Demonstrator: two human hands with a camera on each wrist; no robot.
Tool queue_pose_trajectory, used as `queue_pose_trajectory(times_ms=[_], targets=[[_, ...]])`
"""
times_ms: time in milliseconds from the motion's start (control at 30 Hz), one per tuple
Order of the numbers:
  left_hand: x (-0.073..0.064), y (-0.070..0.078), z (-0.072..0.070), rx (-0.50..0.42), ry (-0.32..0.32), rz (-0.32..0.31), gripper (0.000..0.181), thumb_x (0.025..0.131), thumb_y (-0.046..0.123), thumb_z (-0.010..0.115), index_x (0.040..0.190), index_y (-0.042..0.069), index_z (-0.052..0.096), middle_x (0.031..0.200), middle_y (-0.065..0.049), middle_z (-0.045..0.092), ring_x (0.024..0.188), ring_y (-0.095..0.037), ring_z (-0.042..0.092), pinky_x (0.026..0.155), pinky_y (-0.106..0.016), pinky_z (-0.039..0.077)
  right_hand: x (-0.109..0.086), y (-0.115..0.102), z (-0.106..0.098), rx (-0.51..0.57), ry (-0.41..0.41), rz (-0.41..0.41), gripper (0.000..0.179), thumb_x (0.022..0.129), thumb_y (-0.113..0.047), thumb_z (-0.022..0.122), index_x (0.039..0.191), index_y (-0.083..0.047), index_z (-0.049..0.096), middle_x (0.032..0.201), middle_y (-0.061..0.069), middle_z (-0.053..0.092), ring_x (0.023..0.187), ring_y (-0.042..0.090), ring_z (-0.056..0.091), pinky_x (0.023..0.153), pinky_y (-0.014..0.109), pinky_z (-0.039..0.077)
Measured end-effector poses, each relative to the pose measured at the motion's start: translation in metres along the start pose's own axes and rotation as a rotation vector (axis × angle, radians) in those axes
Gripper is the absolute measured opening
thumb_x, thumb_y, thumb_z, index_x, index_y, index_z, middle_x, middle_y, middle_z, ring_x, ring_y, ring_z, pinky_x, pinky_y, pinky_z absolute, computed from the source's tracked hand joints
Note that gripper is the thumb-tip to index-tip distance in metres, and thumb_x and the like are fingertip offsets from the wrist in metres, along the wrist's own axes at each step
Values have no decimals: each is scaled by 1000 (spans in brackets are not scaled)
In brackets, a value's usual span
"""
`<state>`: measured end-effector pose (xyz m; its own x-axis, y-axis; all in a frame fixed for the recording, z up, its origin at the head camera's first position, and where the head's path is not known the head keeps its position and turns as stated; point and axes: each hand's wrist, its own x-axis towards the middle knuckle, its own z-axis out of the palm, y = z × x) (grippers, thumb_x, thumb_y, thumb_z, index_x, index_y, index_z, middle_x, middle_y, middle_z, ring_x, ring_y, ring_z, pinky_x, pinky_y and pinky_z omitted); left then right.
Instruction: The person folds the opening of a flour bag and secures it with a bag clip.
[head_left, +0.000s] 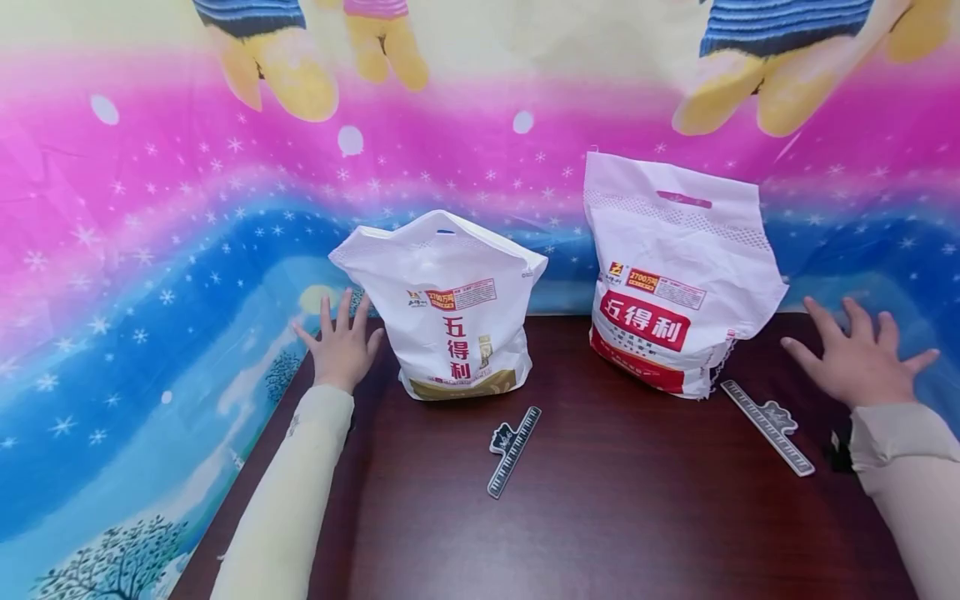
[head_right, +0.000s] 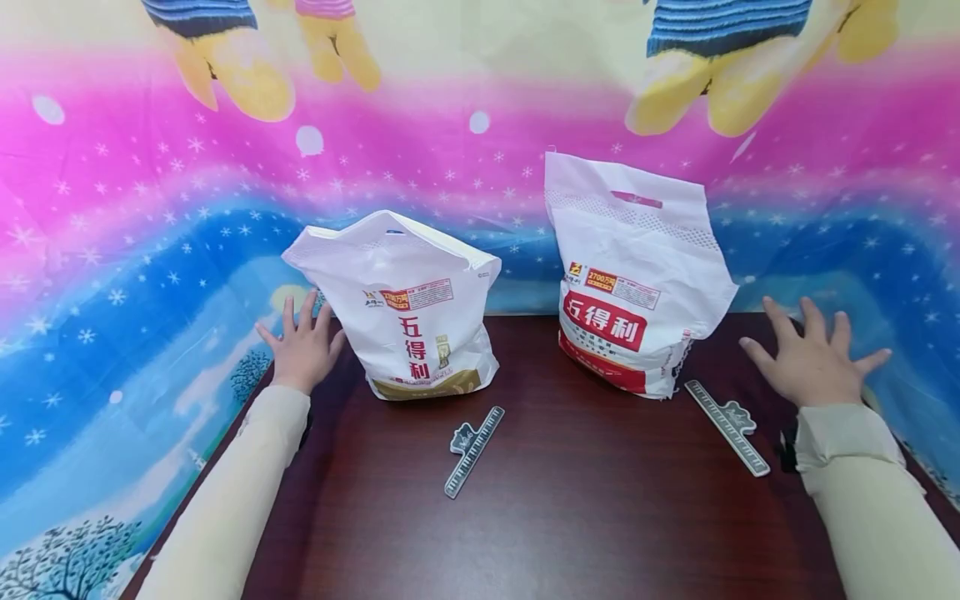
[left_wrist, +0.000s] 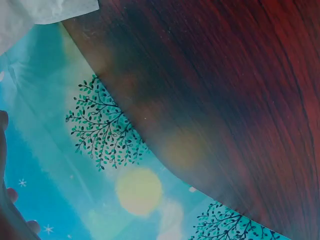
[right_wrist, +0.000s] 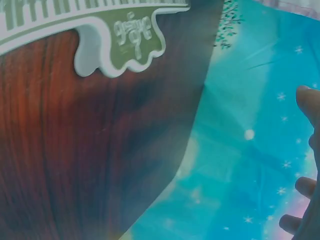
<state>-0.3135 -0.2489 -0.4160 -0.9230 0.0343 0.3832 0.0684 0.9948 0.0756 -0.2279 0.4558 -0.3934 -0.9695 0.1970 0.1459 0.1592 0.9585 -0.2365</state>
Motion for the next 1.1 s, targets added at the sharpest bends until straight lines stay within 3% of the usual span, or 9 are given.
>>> queue_pose_trajectory(times_ms=[267, 567, 933, 1100], targets=[[-2, 4, -5, -44, 16, -9, 70, 103, 45, 52, 162, 24, 19, 167, -12, 15, 154, -42, -1, 104, -85, -1, -3, -7, -7, 26, 55, -17, 87, 99, -68, 36, 163, -19, 2, 162, 31, -10, 144, 60, -16, 94, 90, -8], [-3, 12, -16, -124, 54, -46, 63, 106, 39, 50, 160, 19, 25, 166, -16, 18, 152, -46, 8, 106, -84, 0, -11, -17, -8, 86, 162, -74, 75, 104, -51, 41, 162, -13, 13, 163, 31, -1, 144, 62, -2, 105, 82, 5], [0, 18, -29, -166, 122, -34, 55, 106, 34, 52, 152, 13, 31, 159, -21, 29, 144, -48, 25, 106, -82, 15, -16, -34, -10, 101, 355, -81, 60, 103, -30, 49, 153, -1, 34, 155, 36, 21, 140, 62, 17, 106, 77, 18], [0, 21, -32, -190, 218, -21, 48, 105, 28, 53, 147, 9, 39, 152, -21, 41, 138, -47, 37, 107, -76, 25, -18, -44, -10, 117, 480, -104, 54, 100, -23, 54, 146, 1, 44, 148, 35, 33, 135, 61, 27, 101, 77, 25]])
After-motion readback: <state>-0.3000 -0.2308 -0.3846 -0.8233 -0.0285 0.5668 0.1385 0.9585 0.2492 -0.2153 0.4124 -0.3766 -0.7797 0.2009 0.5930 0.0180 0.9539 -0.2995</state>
